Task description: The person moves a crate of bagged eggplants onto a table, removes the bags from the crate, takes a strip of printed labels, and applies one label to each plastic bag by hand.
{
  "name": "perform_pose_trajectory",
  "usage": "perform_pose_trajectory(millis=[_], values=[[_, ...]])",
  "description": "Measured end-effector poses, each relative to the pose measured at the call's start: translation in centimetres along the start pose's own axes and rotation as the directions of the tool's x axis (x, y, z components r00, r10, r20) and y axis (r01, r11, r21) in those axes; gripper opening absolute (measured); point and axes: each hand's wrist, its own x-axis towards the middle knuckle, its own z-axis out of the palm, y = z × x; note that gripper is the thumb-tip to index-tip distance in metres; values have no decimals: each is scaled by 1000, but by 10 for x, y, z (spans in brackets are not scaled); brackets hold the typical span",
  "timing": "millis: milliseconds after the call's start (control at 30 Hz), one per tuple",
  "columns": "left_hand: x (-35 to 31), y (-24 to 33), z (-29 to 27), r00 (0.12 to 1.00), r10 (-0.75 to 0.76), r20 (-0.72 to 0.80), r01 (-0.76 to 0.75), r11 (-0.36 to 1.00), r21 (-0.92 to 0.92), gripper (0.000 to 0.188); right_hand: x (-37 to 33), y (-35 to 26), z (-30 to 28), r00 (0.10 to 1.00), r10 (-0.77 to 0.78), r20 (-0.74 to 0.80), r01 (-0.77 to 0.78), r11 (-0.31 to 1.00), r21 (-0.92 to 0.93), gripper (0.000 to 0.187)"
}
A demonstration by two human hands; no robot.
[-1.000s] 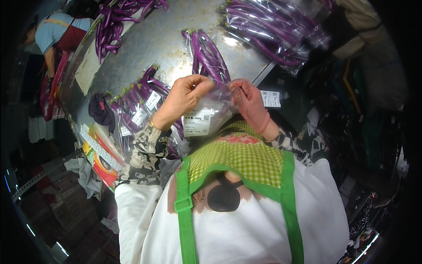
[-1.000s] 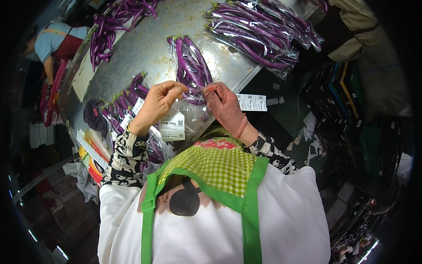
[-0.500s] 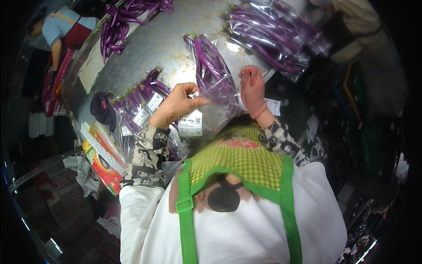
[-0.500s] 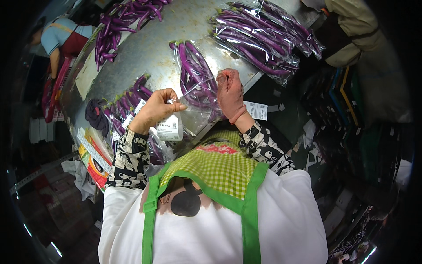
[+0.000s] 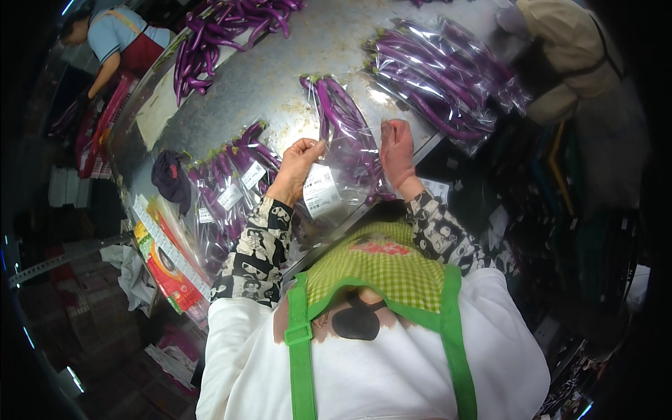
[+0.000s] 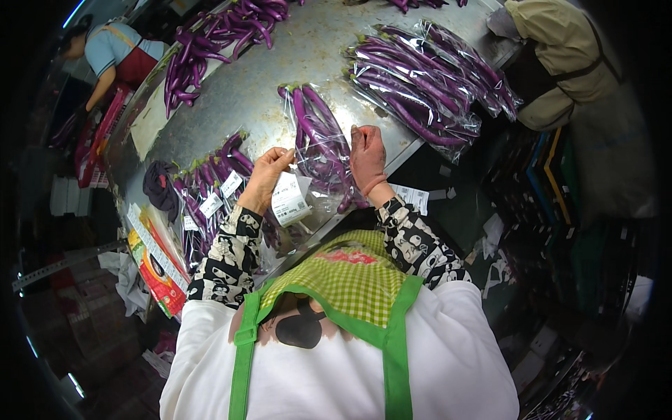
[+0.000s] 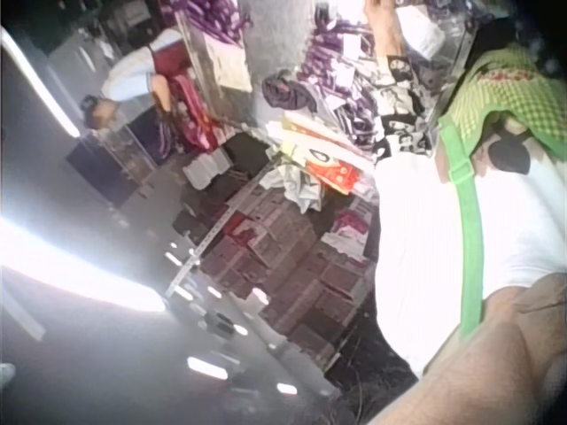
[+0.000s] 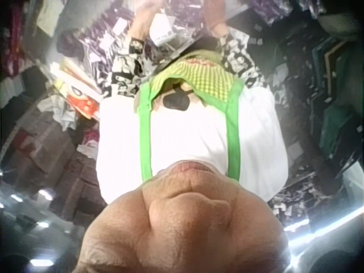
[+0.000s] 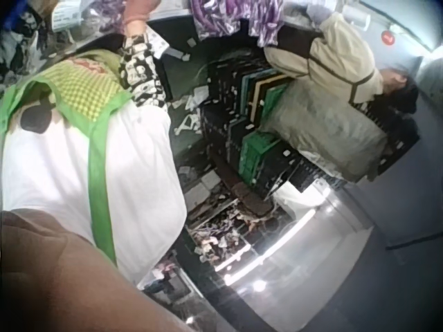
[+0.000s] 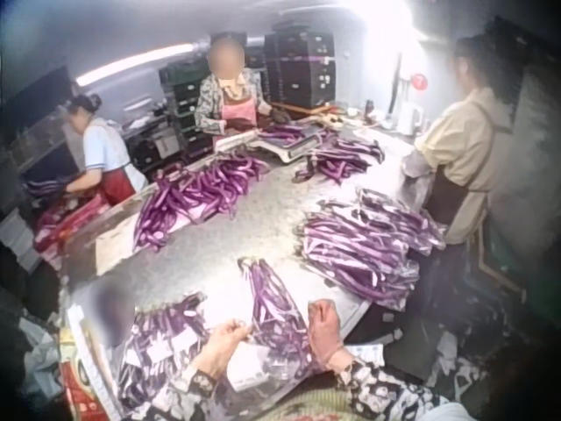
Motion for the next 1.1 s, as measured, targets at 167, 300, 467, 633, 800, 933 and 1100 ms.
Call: perform_pose_trajectory(millis=[167, 300, 467, 633, 800, 933, 1100], values=[[-4, -3, 2, 1000, -4, -12, 2, 996, -89, 15, 3, 7, 6, 996, -85, 6, 82, 982, 169, 20], [5, -10, -12, 993, -45, 106, 66, 978, -200, 16, 9, 7, 6, 998, 40, 38, -46, 984, 173, 19], [-4, 0, 2, 998, -61, -6, 59, 983, -176, 13, 7, 0, 5, 994, 103, 38, -107, 982, 158, 19], [1, -2, -12, 989, -110, 98, 118, 990, -82, 20, 6, -6, 5, 996, 90, 17, -91, 982, 163, 20], [9, -8, -17, 993, -86, 77, 92, 993, -69, 31, 8, -1, 1, 1000, 13, 23, -16, 985, 173, 21], [0, 2, -8, 996, -45, 81, 51, 996, -76, 31, 5, -6, -4, 997, 35, 66, -49, 972, 228, 23], [-6, 15, -2, 978, -175, 115, 163, 981, 105, 25, 11, 2, -7, 997, -21, 78, 0, 964, 267, 20]])
